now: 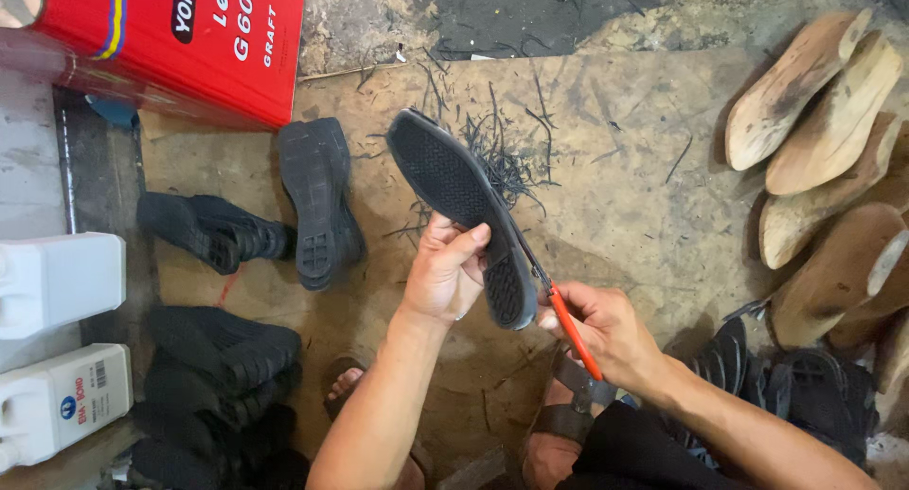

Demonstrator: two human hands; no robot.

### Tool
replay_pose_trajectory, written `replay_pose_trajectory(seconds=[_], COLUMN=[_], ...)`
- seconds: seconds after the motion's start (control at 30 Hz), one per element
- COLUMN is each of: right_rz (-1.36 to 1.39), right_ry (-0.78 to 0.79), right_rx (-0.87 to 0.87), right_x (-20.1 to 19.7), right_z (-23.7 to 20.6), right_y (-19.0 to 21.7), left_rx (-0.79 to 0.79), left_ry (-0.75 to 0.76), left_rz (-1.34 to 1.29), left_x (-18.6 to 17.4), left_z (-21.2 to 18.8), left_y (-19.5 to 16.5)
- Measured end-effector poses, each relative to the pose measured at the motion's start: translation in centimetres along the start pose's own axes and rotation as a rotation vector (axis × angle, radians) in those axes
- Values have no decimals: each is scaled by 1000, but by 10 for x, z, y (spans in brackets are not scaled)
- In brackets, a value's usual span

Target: The person trims the edges of black rubber shoe soles using red-handled scissors. They hold each sole in one hand and cut along the perimeter, then place the trimmed soles on the floor.

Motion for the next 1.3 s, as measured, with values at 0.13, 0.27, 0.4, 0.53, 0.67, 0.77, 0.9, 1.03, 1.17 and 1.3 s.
replay_pose_trajectory(seconds=[0.13,0.27,0.4,0.53,0.67,0.77,0.9,1.03,1.17,1.3], right_rz=[24,5,45,92,182,215,303,96,-16,-502], right_ry=[6,60,34,44,24,22,118,53,-50,-295], right_rx=[-38,-70,44,51,66,-44,-72,-73,108,-145], right_x=[0,4,3,1,-1,-9,-15,-12,-16,-31], right_z=[3,2,-1,-4,1,7,0,-2,-1,0], right_y=[3,17,25,29,12,10,14,26,24,57], left_rx=[23,49,-14,-89,-92,-49,-7,98,204,224], left_ry=[0,-21,-16,-25,-23,-30,-31,1,-20,-9], left_rz=[-33,-22,13,-14,-17,-17,88,139,58,71], left_x=[3,2,5,10,9,5,2,6,-3,-7], left_z=[-1,0,-3,-11,-10,-7,-6,-2,8,9], left_y=[2,1,10,21,20,17,15,4,-27,-36])
Point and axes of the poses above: each hand's wrist, its own z-axis towards the middle knuckle, its own x-axis out of the palm, y = z × x, the point moved 8 cm from there along z, towards the middle knuckle, and after that the axes turned 7 degrees about x, right-handed, at the moved point
